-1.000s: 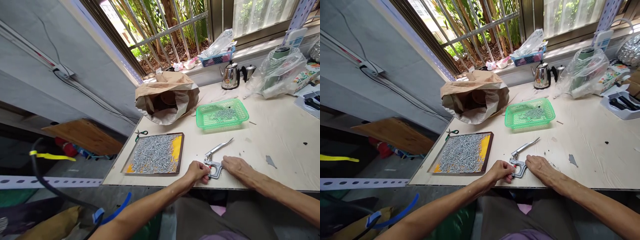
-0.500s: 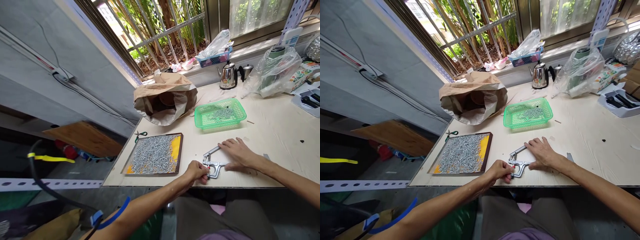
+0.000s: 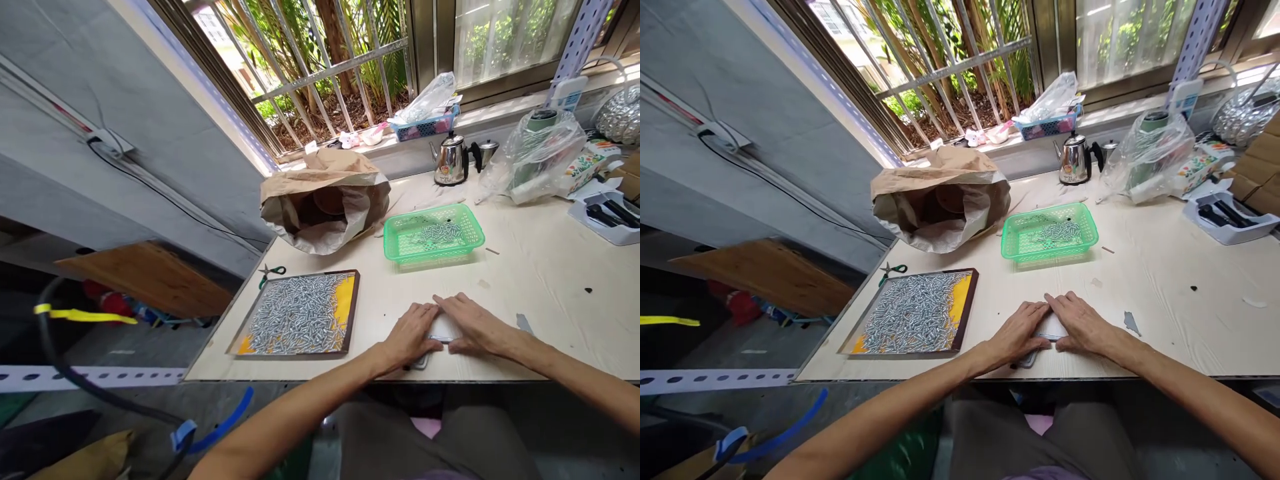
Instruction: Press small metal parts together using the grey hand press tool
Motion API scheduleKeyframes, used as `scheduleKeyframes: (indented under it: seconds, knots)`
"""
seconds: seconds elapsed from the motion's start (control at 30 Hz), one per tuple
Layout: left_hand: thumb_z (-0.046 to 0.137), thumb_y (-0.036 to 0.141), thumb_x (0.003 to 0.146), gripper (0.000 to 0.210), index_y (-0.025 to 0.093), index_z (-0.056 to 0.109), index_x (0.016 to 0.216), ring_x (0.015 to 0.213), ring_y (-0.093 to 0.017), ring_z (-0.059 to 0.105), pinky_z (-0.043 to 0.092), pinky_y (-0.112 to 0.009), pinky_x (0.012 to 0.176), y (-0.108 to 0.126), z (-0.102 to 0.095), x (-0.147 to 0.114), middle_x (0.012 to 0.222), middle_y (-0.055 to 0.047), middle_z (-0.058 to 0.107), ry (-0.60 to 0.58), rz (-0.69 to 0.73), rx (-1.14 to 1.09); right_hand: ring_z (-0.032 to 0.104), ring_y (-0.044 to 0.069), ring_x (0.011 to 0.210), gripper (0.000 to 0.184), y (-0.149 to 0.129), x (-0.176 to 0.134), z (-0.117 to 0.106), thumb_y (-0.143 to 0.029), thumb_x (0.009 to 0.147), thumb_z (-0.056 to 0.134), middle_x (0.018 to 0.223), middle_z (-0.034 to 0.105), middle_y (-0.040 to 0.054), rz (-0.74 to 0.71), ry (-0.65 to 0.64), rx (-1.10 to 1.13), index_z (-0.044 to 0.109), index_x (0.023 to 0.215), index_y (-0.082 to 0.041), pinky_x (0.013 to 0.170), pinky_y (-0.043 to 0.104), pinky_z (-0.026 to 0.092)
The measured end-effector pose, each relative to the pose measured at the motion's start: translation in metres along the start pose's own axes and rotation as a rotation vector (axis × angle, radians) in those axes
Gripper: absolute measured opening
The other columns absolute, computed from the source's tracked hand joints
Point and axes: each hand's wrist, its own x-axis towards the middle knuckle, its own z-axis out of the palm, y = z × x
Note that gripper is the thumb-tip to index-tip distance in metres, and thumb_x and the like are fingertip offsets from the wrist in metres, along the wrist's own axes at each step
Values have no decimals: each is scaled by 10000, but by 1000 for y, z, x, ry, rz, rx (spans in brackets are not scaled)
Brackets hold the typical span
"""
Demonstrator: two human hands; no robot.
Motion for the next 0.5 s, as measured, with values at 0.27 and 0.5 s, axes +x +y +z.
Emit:
scheduleKeyframes:
  seconds: [0.27,0.5]
  knots:
    - [636,358,799,406,157,479,1114,969,-257,487,450,-404,828,7,-2,17,1011,-91,551,-93,-1,99,533,236,821,409,4,-5,-11,-314,621,798,881,599,76,60,-55,-132,619,954,-157,688,344,428]
    - [479,233,908,117,171,565,859,888,-204,506,462,-329,774,7,8,21,852,-50,574,-53,-22,118,523,169,705,84,4,-8,6,-183,813,615,723,572,14,-24,22,-185,580,737,-186,648,288,369]
